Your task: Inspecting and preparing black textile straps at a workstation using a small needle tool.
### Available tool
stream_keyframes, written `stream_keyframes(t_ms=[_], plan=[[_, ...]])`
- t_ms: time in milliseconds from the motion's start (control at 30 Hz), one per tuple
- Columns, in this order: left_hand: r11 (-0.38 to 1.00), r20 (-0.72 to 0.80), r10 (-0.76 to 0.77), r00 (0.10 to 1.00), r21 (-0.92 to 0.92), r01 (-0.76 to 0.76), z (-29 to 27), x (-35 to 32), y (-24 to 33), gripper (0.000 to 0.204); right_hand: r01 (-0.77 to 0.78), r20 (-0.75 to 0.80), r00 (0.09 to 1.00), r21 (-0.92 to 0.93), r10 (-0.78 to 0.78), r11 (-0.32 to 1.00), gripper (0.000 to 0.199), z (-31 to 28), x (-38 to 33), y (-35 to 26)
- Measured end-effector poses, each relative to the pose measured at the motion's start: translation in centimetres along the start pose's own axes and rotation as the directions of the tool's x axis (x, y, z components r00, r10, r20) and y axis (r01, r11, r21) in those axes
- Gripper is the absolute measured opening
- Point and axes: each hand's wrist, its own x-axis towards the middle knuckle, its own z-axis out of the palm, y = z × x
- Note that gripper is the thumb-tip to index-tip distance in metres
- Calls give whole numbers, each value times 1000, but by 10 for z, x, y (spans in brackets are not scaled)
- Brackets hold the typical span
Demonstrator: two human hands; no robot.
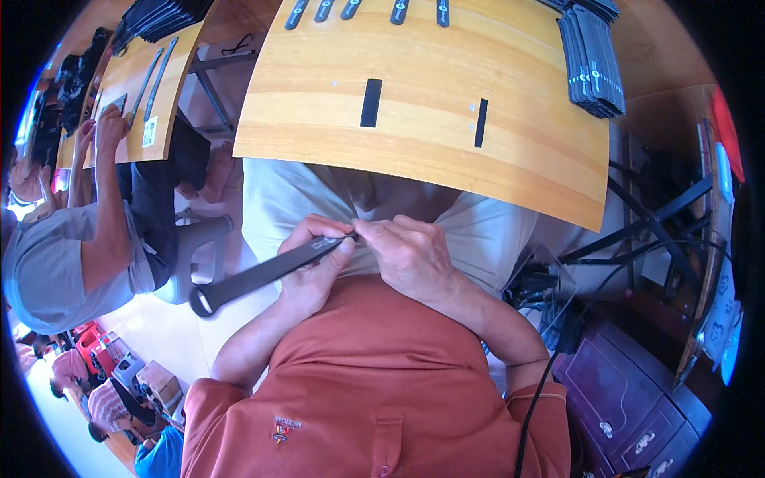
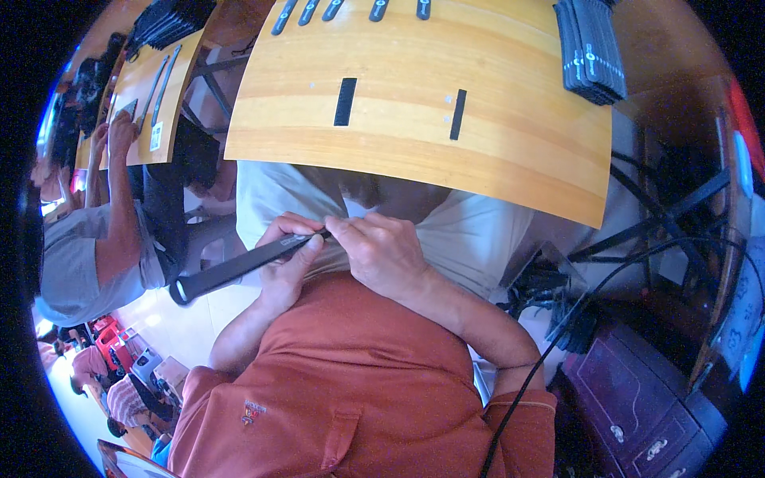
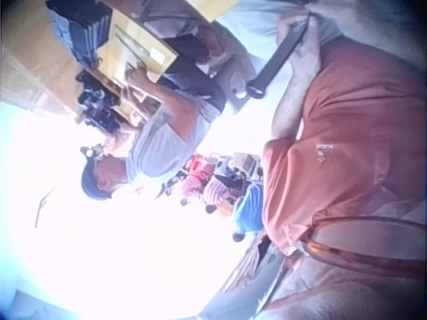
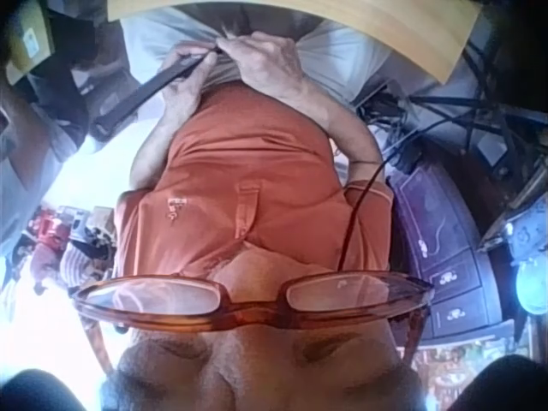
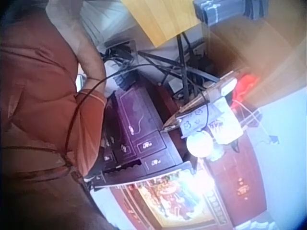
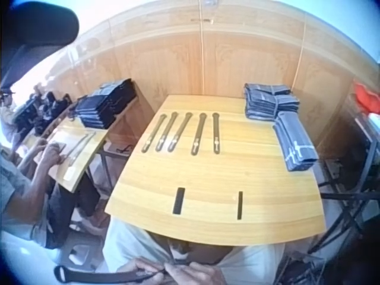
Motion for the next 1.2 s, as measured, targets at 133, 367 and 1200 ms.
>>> stream_keyframes(t_ms=[133, 367, 1200], plan=[[885, 60, -185, 981, -424, 193, -3, 2, -1, 18, 19, -29, 999, 155, -14, 988, 27, 2, -1, 4], [973, -103, -152, 983, -191, 130, 7, 6, 6, 25, 18, -49, 999, 142, -11, 990, 23, 3, 5, -2], [915, 554, -391, 735, 317, 248, -40, 33, 34, 36, 439, 346, 868, -194, -357, 877, 24, -32, 24, -1]])
